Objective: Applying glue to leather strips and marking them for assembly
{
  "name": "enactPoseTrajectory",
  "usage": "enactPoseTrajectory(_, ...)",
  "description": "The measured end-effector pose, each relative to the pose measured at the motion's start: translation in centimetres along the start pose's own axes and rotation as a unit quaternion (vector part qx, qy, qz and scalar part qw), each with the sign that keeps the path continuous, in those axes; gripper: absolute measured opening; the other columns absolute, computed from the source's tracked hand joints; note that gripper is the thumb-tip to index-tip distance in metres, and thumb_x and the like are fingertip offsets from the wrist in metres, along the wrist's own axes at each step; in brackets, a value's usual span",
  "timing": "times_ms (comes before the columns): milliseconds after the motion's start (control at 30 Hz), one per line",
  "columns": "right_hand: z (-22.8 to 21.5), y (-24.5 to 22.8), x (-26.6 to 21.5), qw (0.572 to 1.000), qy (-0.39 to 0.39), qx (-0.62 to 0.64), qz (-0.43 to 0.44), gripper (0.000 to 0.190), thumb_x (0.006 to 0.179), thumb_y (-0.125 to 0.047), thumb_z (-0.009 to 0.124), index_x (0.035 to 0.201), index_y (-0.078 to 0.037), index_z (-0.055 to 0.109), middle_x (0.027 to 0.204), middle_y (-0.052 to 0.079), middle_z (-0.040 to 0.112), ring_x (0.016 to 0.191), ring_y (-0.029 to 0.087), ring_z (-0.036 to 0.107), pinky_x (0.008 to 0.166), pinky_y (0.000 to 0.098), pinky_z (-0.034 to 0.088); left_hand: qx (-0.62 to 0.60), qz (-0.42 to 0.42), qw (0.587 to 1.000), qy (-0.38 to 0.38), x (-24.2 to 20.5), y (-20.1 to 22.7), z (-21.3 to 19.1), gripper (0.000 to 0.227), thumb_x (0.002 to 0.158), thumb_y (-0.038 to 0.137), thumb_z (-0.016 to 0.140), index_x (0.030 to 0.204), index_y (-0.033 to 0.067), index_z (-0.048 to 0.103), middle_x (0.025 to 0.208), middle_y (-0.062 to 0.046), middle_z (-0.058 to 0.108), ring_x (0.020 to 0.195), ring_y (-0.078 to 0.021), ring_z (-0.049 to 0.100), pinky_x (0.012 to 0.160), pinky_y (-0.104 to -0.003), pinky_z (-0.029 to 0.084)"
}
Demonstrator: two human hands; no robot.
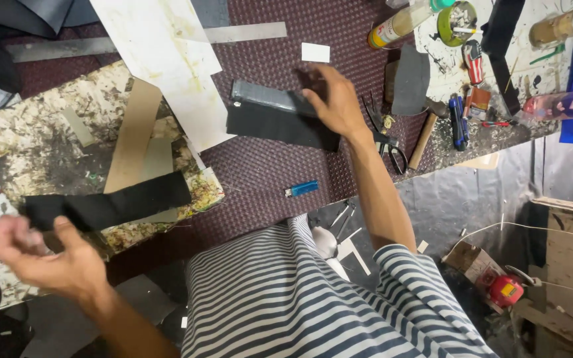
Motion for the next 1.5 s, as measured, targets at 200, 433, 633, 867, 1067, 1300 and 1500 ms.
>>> enactPoseTrajectory(200,0.0,10.2,-11.6,0.948,0.154,0.093,0.263,0.022,0.094,-0.019,0.073,0.110,-0.006,0.068,0.089,0.009,0.072,0.075,0.020,0.067,0.069,0.0354,0.052,-0.197,-0.065,0.956,-0.209,-2.4,6.5,15.9,0.030,0.102,-0.007,0.065,0.129,-0.0161,0.057,0.120,-0.037,0.064,0.115,-0.0482,0.067,0.100,-0.050,0.057)
enactPoseTrajectory(433,4.9,15.3,-17.3,0.875,0.176,0.207,0.400,0.041,0.082,-0.017,0.084,0.117,-0.002,0.068,0.099,0.013,0.076,0.089,0.024,0.076,0.083,0.0368,0.061,-0.072,-0.038,0.924,-0.374,-4.3,8.7,30.2,0.044,0.097,-0.001,0.064,0.135,-0.0195,0.048,0.122,-0.039,0.053,0.113,-0.0543,0.062,0.088,-0.056,0.059)
enactPoseTrajectory(633,4.5,15.9,-15.5,0.874,0.171,0.233,0.391,0.038,0.078,-0.012,0.083,0.112,-0.002,0.070,0.090,0.010,0.076,0.077,0.018,0.075,0.076,0.0319,0.059,-0.024,-0.066,0.942,-0.328,-5.2,5.3,31.6,0.050,0.087,0.004,0.079,0.131,-0.0109,0.060,0.105,-0.021,0.061,0.093,-0.0365,0.070,0.077,-0.046,0.059)
enactPoseTrajectory(867,2.6,16.9,-12.4,0.903,0.201,0.237,0.298,0.031,0.081,-0.002,0.079,0.110,-0.001,0.069,0.087,0.008,0.073,0.075,0.013,0.071,0.073,0.0274,0.058,-0.052,-0.130,0.951,-0.277,-7.8,4.8,28.0,0.052,0.083,-0.004,0.080,0.132,-0.0094,0.061,0.100,-0.020,0.065,0.086,-0.0328,0.071,0.066,-0.037,0.060)
enactPoseTrajectory(1067,-0.8,14.0,-9.4,0.969,0.191,0.073,0.139,0.037,0.079,0.004,0.078,0.115,-0.001,0.072,0.092,0.017,0.068,0.077,0.030,0.073,0.073,0.0393,0.058,-0.001,-0.097,0.952,-0.289,-9.1,8.9,27.0,0.042,0.088,0.003,0.077,0.126,-0.0066,0.062,0.110,-0.021,0.061,0.098,-0.0399,0.069,0.074,-0.047,0.062)
enactPoseTrajectory(1300,0.6,14.3,-8.1,0.992,0.108,0.005,0.067,0.025,0.085,-0.006,0.078,0.109,-0.008,0.074,0.106,0.012,0.064,0.094,0.036,0.070,0.083,0.0425,0.056,-0.038,-0.114,0.965,-0.235,-10.6,7.6,27.7,0.039,0.091,-0.001,0.075,0.126,-0.0101,0.061,0.109,-0.021,0.060,0.099,-0.0366,0.069,0.071,-0.034,0.063)
enactPoseTrajectory(1500,1.1,14.5,-7.7,0.996,0.083,0.001,0.015,0.011,0.090,-0.007,0.074,0.099,-0.008,0.070,0.095,0.011,0.064,0.091,0.037,0.070,0.082,0.0437,0.055,-0.026,-0.117,0.971,-0.208,-10.5,6.1,28.1,0.037,0.093,0.001,0.076,0.126,-0.0086,0.062,0.097,-0.018,0.065,0.091,-0.0316,0.070,0.066,-0.033,0.063)
Point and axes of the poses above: each hand's wrist, its own x-axis towards the middle knuckle, its own z-axis out of the palm, y = z × x, the point moved 9 cm from there along x, towards the middle knuckle
